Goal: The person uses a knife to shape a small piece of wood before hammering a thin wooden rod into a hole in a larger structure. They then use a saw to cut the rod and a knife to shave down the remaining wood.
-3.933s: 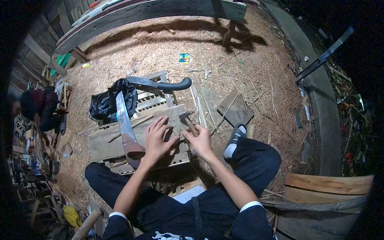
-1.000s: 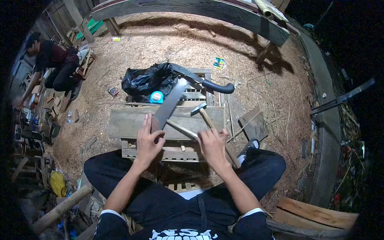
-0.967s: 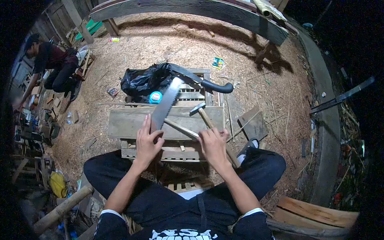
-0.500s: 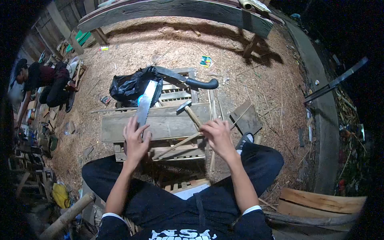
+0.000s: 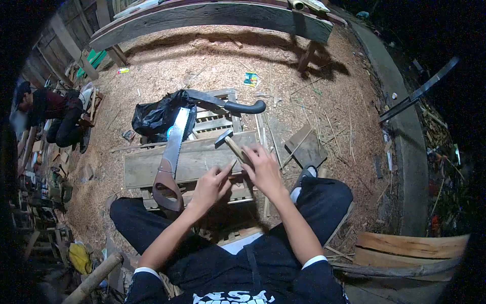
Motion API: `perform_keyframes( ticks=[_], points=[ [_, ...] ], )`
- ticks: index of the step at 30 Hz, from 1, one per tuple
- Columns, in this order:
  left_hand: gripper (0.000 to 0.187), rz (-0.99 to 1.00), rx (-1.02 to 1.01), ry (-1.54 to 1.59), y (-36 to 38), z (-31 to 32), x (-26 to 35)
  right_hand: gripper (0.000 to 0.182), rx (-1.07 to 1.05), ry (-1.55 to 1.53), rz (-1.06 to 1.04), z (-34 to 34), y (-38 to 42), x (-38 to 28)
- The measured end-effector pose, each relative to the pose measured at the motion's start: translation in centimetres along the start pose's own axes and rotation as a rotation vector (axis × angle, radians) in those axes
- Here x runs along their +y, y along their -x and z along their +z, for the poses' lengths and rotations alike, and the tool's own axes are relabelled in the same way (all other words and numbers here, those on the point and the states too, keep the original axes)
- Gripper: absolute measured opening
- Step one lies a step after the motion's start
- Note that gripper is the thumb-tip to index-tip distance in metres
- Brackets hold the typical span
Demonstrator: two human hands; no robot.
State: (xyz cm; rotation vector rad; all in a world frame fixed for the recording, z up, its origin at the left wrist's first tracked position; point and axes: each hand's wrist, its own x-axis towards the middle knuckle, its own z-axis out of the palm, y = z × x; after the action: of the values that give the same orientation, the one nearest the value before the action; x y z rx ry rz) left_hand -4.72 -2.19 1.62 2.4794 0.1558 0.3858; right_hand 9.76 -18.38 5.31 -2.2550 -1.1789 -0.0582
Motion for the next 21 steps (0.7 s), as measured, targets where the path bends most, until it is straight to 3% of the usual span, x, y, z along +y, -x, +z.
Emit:
perform_keyframes(
  ticks=[4,7,15,21],
  points=[
    [0.055,0.026,-0.010,-0.083,-0.4,0.8,-0.3,0.036,-0.055,0.013,0.120,0.1,1.0,1.2],
    [0.055,0.101,-0.010,-0.124,-1.0,0.6,-0.8,0.030,0.020,-0.037,0.112,0.5,0.6,1.8],
    [0.055,0.193,0.074,-0.164,-1.6,1.1,-1.2,0.030,0.019,-0.099,0.152,0.1,0.3,2.5],
    [0.039,0.048,0.100,-0.066,-1.5,1.4,-0.9,0.031,0.032,-0.154,0.149,0.5,0.5,3.1]
  ],
)
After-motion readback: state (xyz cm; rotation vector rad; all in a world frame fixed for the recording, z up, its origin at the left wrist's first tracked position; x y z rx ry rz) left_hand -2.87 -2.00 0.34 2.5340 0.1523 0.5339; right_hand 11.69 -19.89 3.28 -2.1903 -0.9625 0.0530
